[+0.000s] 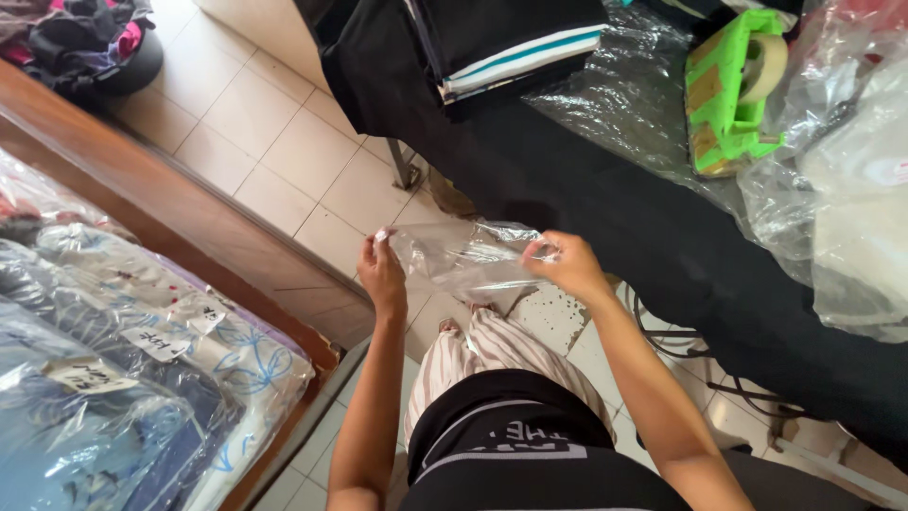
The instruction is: The person folds a black garment and places it into a clear plastic bag. They then seal the bag using a green tape dispenser and apply a small white label to the package.
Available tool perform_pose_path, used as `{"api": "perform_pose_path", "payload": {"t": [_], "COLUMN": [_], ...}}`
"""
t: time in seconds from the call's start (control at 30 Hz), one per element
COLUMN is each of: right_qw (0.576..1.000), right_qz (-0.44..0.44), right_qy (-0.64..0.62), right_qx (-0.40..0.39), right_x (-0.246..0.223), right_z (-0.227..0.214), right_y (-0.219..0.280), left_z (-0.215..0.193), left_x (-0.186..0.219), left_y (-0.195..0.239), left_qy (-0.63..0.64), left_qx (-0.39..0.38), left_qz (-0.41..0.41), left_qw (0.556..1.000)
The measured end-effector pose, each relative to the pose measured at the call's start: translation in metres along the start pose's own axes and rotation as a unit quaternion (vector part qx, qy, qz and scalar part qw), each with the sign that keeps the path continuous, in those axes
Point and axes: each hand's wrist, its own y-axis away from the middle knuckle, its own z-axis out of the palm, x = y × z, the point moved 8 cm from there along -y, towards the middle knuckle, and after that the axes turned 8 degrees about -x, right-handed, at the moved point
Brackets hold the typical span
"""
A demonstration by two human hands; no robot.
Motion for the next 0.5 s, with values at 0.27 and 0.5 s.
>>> {"api": "perform_pose_path", "payload": {"t": [0.27, 0.5], "right_qw": [0.865, 0.996], "right_qz": [-0.129, -0.023], "right_qy": [-0.074, 0.088], "right_qx": [0.478, 0.022], "right_x": [0.005, -0.018], "right_z": [-0.063, 0.002], "right_y": [0.012, 0.006], "left_z": [0.045, 0.005], "left_x": [0.005, 0.043], "left_y": [0.028, 0.023], "left_qy": [-0.091, -0.337], "left_qx": [-0.151, 0.034], "left_qz": [-0.043, 0.085], "left_qw": [0.983, 0.937]}}
